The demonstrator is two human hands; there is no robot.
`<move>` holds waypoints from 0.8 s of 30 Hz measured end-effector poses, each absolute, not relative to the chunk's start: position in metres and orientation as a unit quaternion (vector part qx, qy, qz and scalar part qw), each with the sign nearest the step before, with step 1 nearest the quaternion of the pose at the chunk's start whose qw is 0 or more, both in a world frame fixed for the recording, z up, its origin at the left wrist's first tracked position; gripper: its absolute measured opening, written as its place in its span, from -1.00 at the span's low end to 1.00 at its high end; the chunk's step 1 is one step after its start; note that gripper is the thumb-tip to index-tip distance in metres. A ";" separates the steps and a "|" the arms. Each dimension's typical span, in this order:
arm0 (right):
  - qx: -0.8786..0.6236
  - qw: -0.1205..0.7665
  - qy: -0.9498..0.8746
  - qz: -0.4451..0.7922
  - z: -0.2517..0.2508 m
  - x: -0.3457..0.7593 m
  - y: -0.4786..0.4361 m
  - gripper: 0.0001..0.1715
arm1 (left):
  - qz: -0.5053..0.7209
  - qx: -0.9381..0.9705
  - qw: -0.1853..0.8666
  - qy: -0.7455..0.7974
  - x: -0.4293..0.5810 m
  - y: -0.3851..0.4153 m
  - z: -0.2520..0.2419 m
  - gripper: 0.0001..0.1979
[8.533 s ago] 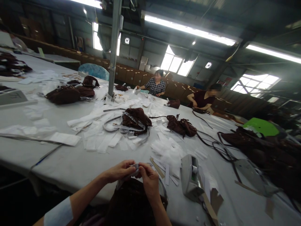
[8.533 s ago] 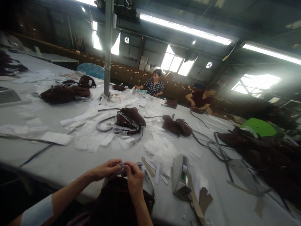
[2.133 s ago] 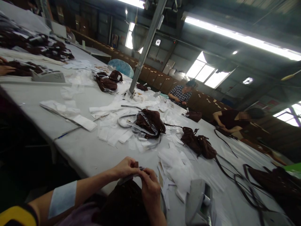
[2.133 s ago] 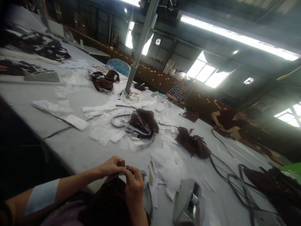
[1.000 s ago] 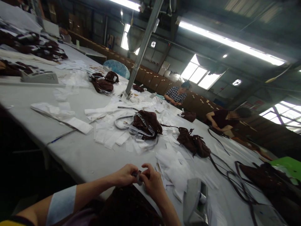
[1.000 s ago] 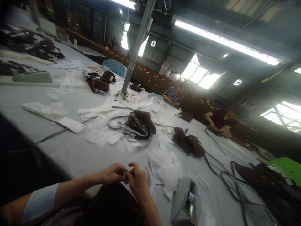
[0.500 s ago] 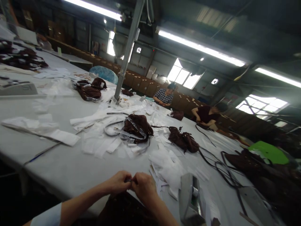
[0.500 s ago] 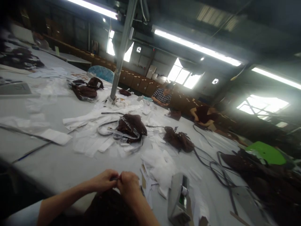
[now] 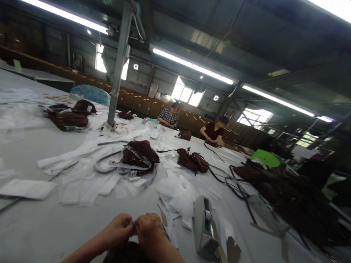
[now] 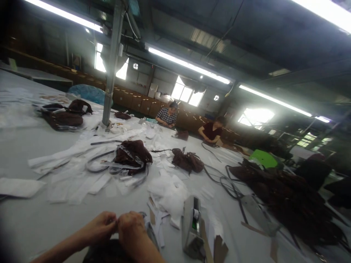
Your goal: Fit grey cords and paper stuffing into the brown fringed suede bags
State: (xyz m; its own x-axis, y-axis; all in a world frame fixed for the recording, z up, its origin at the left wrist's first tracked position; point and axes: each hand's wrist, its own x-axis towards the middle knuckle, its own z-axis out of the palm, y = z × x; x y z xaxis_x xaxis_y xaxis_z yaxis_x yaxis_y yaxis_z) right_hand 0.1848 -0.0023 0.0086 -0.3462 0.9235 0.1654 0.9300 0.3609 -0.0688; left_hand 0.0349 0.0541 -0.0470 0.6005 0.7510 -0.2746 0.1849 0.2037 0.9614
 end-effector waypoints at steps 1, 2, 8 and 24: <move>-0.568 0.086 -0.819 -0.017 0.011 0.185 -0.002 -0.86 | 0.209 0.578 0.674 0.410 0.036 0.052 -0.044 -0.73; -0.567 0.084 -0.819 -0.012 0.015 0.185 -0.003 -0.87 | 0.209 0.566 0.672 0.428 0.037 0.050 -0.040 -0.74; -0.530 0.091 -0.843 0.015 0.029 0.187 -0.004 -0.83 | 0.210 0.467 0.756 0.408 0.033 0.046 -0.028 -0.73; -0.492 0.208 -0.838 -0.109 -0.021 0.180 -0.019 -0.42 | 0.247 0.298 0.845 0.368 0.025 0.048 -0.026 -0.75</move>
State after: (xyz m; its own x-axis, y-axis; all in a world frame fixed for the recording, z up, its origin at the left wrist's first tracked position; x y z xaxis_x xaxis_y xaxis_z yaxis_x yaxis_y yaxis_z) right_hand 0.1796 -0.0193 -0.0209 -0.4292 0.7794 0.4565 0.8702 0.4922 -0.0221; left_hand 0.0247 0.0482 -0.0255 0.6068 0.6372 -0.4751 -0.1987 0.7003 0.6856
